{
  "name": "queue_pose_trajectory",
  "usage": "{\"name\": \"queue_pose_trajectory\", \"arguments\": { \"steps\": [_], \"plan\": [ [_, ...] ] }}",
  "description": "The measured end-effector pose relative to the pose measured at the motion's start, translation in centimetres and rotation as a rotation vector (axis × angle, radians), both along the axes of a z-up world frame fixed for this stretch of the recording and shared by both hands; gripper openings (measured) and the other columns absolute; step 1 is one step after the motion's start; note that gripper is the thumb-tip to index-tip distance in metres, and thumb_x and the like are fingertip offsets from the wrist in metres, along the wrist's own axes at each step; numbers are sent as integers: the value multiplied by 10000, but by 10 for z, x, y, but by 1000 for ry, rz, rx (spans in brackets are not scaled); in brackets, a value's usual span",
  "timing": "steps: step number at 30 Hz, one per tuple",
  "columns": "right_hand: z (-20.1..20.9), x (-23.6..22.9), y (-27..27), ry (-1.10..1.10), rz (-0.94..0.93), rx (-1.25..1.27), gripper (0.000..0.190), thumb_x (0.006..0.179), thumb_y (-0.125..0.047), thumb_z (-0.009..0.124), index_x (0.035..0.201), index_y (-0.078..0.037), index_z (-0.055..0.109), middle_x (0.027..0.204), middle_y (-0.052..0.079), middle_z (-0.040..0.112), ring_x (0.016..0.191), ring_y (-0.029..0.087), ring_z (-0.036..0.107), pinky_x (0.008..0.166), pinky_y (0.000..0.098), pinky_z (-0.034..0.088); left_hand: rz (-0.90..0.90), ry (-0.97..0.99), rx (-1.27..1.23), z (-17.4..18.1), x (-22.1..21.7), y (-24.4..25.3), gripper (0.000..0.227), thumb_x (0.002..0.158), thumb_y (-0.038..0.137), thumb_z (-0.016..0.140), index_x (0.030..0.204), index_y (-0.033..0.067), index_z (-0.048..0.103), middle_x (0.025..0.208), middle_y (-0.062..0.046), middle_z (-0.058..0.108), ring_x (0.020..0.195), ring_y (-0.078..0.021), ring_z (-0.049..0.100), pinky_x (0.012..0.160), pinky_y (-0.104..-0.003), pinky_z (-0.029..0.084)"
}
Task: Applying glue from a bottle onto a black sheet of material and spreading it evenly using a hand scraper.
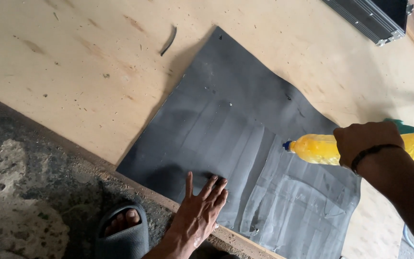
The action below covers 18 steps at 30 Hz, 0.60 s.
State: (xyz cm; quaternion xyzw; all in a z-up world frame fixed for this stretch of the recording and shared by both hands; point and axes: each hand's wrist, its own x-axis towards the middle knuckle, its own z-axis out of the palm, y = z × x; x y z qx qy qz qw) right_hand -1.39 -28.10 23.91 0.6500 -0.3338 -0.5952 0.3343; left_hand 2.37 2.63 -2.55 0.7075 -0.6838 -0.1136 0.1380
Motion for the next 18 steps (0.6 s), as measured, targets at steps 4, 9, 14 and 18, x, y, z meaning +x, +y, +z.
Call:
{"name": "queue_pose_trajectory", "arguments": {
  "steps": [4,9,14,18],
  "plan": [
    [-5,4,0,15,46,-6,375,887,-525,680,1232,-379,657,1063,-165,805,970,109,784,766,283,596,-7,32,11,0,0,0,915,767,481,680,1552,182,316,1705,-68,160,1547,-302,160,1143,-877,92],
    [-6,21,8,18,22,-20,278,908,-355,634,1174,-368,711,1033,-174,813,949,95,776,771,276,561,-38,46,75,10,4,-2,819,840,423,655,1553,177,334,1702,-67,171,1539,-305,164,1134,-874,93],
    [-16,37,16,-2,61,-35,302,929,-312,616,1209,-394,694,1157,-160,788,1095,125,746,926,342,485,-3,25,13,-2,-2,-1,901,767,453,679,1550,186,321,1704,-61,170,1553,-310,156,1150,-873,108],
    [-25,51,19,-33,179,5,302,975,-280,543,1249,-365,636,1181,-118,769,1119,186,724,960,387,441,-2,16,18,-2,-2,-1,889,777,449,657,1553,188,312,1706,-59,159,1560,-305,131,1147,-882,94]
  ]
}}
